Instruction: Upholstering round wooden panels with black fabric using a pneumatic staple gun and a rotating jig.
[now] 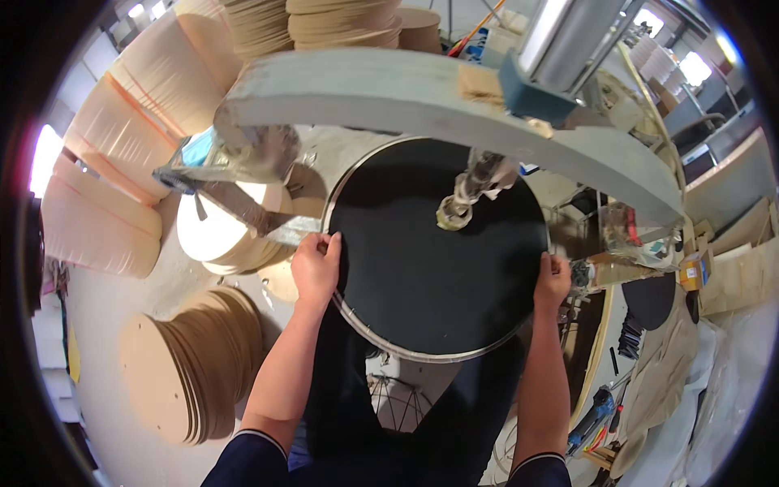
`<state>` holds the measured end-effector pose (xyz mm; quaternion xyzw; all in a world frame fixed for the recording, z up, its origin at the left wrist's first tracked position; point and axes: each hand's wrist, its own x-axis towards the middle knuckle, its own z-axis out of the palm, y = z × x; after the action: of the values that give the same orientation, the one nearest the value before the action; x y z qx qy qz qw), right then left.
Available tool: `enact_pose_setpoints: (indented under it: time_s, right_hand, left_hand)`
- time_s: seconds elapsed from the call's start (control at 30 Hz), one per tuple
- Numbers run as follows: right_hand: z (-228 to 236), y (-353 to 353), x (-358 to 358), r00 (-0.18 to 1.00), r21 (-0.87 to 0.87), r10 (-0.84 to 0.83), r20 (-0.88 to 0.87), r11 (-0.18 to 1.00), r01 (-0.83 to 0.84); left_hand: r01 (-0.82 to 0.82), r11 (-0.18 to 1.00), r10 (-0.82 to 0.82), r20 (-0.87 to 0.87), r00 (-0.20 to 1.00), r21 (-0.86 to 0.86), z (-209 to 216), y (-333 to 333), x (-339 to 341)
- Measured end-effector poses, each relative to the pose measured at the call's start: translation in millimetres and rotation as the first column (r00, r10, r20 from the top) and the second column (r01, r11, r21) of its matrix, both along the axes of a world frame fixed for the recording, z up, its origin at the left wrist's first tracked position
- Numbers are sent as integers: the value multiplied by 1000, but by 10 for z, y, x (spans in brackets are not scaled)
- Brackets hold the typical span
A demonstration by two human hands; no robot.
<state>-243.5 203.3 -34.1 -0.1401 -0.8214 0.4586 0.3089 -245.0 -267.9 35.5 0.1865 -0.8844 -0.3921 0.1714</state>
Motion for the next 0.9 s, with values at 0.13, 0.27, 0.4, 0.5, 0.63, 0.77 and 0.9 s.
enact_pose_setpoints:
  time_s: [0.13, 0.27, 0.4, 0.5, 0.63, 0.77, 0.9]
  right_hand:
    - [15, -24, -2, 999, -40, 30, -35, 999, -32]
    - [-18, 5, 8, 994, -45, 77, -79, 996, -81]
    - [-42, 16, 4, 993, -61, 71, -92, 995, -76]
    - [-55, 40, 29, 997, -58, 69, -42, 996, -71]
    - [-74, 28, 15, 998, -69, 55, -42, 996, -57]
    - [-85, 54, 18, 997, -95, 58, -55, 994, -63]
    - [-74, 66, 5, 997, -121, 65, -40, 990, -70]
  left_hand:
    - [-5, 1000, 5, 22, 1000, 22, -52, -5, -32]
    - [-10, 999, 7, 60, 998, 35, -14, -16, -30]
    - [-9, 999, 6, 72, 997, 47, -10, -27, -29]
    - [-9, 999, 6, 61, 998, 48, -17, -35, -36]
    - [-18, 999, 15, 87, 996, 34, -10, -49, -66]
    - [-27, 998, 22, 102, 995, 50, 13, -25, -75]
    - [-11, 1000, 10, 63, 998, 17, -53, -25, -42]
